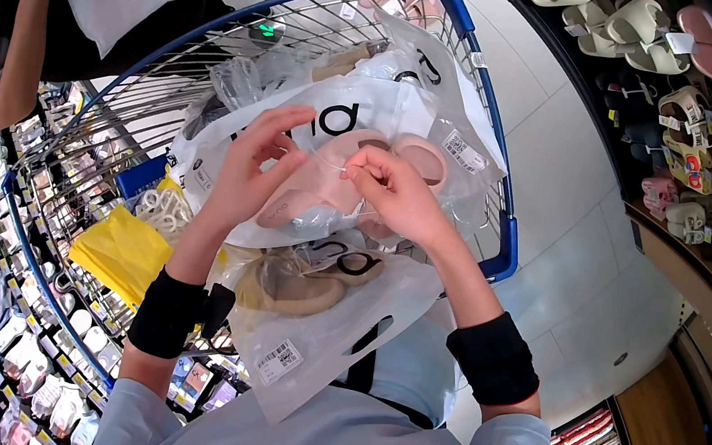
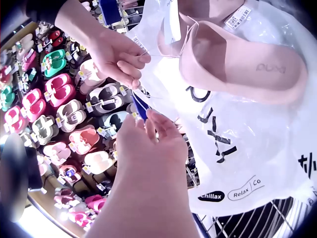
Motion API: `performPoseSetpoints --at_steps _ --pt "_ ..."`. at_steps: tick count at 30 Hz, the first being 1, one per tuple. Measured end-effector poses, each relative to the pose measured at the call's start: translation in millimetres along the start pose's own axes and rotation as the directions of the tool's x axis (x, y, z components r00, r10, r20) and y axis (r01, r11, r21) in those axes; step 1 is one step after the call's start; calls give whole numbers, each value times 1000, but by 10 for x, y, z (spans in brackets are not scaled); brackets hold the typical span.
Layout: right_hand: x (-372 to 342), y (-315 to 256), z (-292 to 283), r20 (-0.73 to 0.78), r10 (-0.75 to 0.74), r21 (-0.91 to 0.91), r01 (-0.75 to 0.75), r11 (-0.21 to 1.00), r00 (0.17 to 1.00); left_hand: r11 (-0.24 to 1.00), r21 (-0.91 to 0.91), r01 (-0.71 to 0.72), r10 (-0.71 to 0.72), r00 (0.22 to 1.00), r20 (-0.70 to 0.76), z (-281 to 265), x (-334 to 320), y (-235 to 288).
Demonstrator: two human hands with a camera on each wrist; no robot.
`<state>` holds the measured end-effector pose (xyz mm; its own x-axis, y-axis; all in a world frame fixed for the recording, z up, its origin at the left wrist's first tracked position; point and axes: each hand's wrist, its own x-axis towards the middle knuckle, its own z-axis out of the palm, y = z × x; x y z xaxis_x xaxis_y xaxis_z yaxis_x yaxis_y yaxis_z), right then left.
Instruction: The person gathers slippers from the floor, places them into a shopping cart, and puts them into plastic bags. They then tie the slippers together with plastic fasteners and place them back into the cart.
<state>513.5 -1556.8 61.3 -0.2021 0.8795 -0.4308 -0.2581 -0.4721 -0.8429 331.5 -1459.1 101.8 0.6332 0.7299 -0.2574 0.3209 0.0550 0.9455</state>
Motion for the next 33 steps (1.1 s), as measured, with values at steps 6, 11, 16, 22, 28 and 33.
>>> performPoseSetpoints --at_steps 6,11,16,22,28,33 --pt "9 -26 42 -53 -5 -3 5 1000 999 967 244 -80 56 993 103 141 -23 -27" --pt "-23 -29 -47 33 143 176 -147 973 989 946 282 -159 144 987 75 167 19 -170" --pt "-84 -17 18 -118 82 530 -7 848 990 997 66 39 -33 995 -95 245 16 -340" --pt "-6 128 147 -296 -293 -305 201 931 909 875 475 -97 109 994 1 392 -95 -173" --pt "-34 76 103 -169 -269 -577 127 807 948 871 465 -159 133 987 88 264 -82 -205" --pt "-22 180 59 -228 -137 -178 97 979 964 987 94 133 -111 972 -205 276 -65 -239"
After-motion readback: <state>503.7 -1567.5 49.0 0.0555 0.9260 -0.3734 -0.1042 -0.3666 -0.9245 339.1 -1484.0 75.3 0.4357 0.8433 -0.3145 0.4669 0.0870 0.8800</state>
